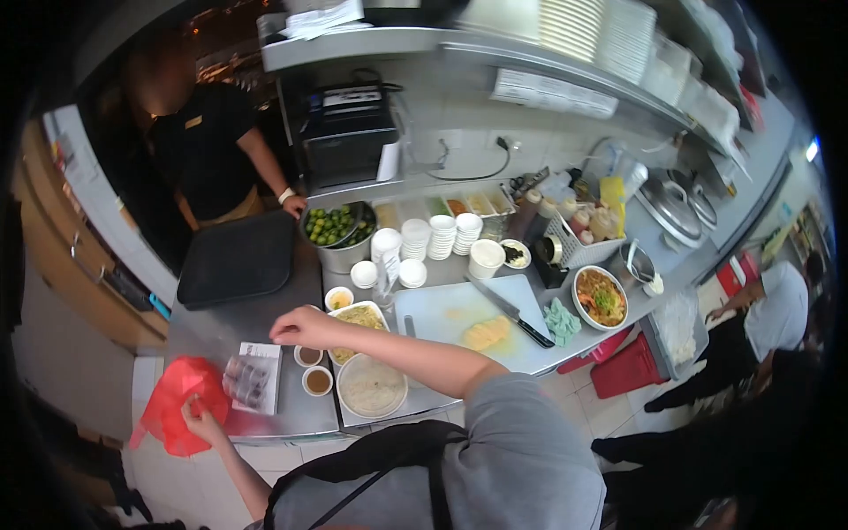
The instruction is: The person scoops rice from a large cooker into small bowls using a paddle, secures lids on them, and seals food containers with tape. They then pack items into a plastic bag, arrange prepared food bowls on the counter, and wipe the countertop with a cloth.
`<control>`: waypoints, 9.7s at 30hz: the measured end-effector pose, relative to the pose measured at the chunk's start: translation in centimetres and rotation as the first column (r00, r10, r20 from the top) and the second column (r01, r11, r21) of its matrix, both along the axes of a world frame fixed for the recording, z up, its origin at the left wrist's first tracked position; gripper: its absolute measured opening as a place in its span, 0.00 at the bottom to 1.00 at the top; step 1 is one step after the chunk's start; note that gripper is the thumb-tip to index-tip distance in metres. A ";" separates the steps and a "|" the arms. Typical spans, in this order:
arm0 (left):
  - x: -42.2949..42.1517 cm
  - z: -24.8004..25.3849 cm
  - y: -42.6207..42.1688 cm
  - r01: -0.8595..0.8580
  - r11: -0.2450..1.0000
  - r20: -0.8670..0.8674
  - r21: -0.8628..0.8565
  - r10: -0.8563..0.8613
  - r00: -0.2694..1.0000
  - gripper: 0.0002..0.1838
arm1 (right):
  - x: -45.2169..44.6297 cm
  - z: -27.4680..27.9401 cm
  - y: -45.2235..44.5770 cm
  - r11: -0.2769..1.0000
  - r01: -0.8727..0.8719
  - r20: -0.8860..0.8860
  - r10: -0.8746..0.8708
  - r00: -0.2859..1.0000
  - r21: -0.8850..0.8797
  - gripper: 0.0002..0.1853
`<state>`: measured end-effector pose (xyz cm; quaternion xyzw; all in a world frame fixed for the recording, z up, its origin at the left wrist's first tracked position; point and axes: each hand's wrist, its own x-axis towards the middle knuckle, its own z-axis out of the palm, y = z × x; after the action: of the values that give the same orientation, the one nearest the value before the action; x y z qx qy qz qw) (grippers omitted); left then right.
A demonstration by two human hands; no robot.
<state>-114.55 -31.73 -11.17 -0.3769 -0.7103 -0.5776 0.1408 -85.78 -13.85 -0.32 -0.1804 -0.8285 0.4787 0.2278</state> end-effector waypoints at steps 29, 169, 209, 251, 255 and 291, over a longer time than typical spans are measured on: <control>43.7 15.9 2.8 0.586 -0.808 0.315 -0.060 -0.572 -0.757 0.22 | 58.1 -18.0 -6.4 0.409 0.640 0.270 -0.912 0.309 0.651 0.12; 63.3 30.0 3.6 0.309 -0.867 -0.709 -0.392 0.070 -0.702 0.20 | 58.3 -14.9 -25.7 -0.231 0.810 0.272 -0.862 -0.427 0.539 0.15; 53.4 31.2 5.4 0.566 -0.770 -0.788 -0.296 -0.139 -0.600 0.18 | 56.0 -16.6 -13.4 0.070 0.813 0.217 -0.974 -0.071 0.578 0.15; 47.3 27.6 31.6 0.878 0.286 0.028 0.383 -0.954 0.299 0.12 | 59.0 -20.8 -16.4 0.196 0.930 0.270 -0.957 0.111 0.312 0.14; 47.9 30.2 30.7 0.845 0.270 0.098 0.462 -0.962 0.254 0.09 | 59.9 -22.9 -17.4 0.207 0.899 0.239 -0.964 0.119 0.387 0.14; 43.9 28.1 19.4 0.782 0.601 0.212 0.165 -0.796 0.568 0.18 | 69.0 -40.3 -6.7 -0.353 0.018 0.320 -0.867 -0.382 -0.935 0.21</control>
<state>-70.69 -12.36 16.96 -0.5696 -0.4641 -0.6426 -0.2173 -16.82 -20.59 -40.63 -0.5058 0.1806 0.4577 0.7085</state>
